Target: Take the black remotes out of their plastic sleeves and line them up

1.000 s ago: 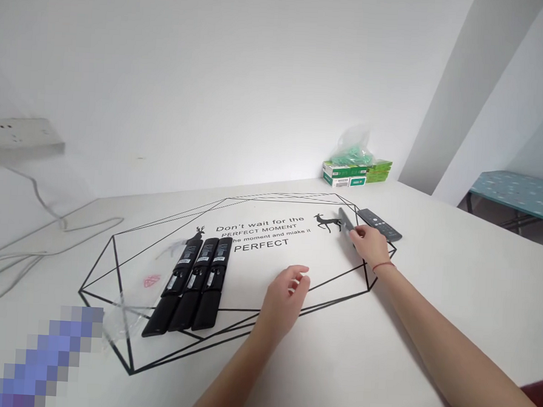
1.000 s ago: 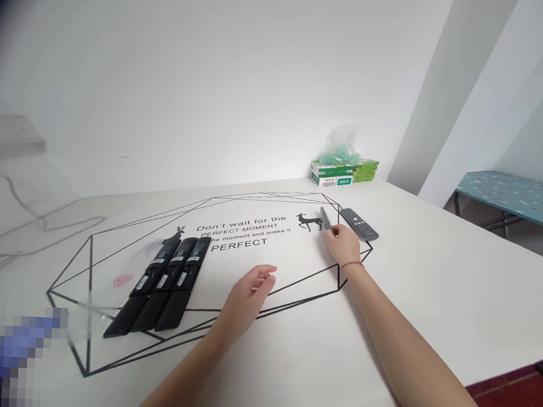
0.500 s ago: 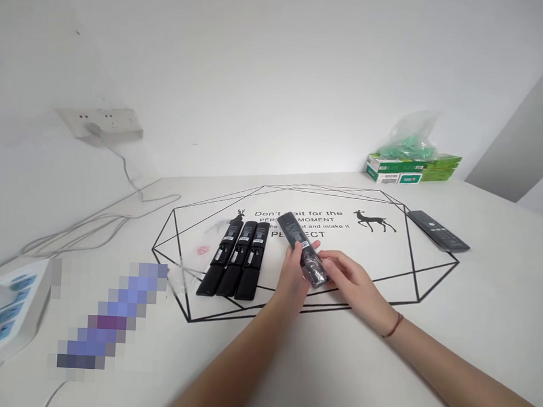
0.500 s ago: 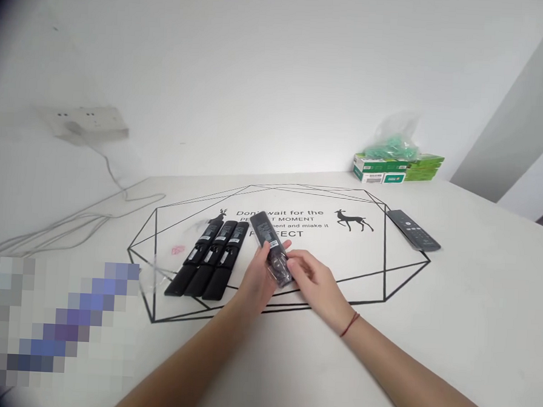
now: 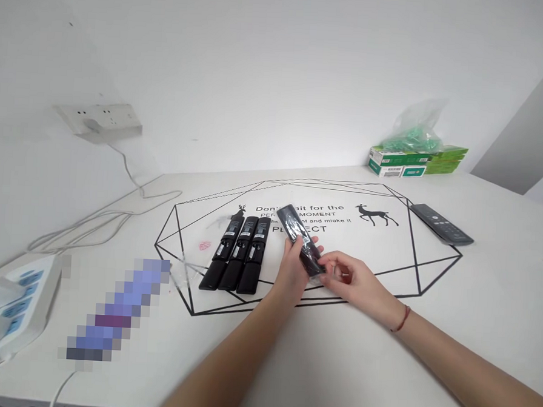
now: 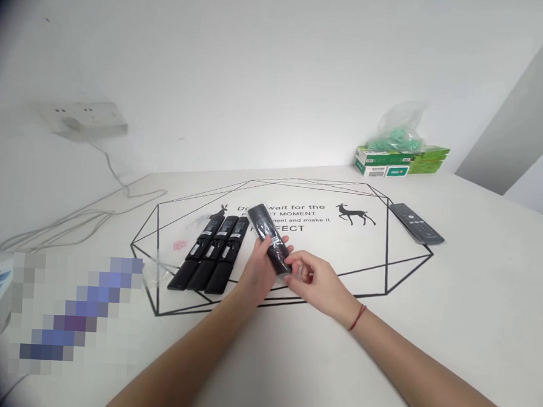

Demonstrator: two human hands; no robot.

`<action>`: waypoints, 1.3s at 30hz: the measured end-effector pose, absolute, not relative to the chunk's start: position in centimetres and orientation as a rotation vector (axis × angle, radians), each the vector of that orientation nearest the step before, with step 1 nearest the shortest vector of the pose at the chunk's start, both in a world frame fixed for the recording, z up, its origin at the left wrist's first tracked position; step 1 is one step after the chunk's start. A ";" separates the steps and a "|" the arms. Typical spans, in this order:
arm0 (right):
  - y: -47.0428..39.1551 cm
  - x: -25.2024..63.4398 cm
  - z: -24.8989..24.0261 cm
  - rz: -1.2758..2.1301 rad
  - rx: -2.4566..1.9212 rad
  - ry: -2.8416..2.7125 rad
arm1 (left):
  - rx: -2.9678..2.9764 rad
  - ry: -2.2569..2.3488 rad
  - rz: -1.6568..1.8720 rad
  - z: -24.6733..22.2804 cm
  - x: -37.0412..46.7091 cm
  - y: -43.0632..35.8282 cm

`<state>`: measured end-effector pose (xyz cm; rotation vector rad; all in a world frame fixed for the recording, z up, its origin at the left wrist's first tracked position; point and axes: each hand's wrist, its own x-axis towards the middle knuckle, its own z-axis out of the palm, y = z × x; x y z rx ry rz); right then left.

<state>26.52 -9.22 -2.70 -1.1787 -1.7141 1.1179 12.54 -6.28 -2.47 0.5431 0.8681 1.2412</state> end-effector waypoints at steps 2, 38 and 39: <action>-9.2 26.7 -2.6 1.113 -1.130 -1.783 | 0.533 0.832 1.272 -2.4 12.1 -6.1; -10.3 21.4 -1.9 2.196 -0.592 -0.844 | 0.816 0.760 1.466 3.4 6.4 -6.1; -10.3 21.4 -1.9 2.198 -0.594 -0.860 | 0.812 0.749 1.487 3.4 6.2 -5.9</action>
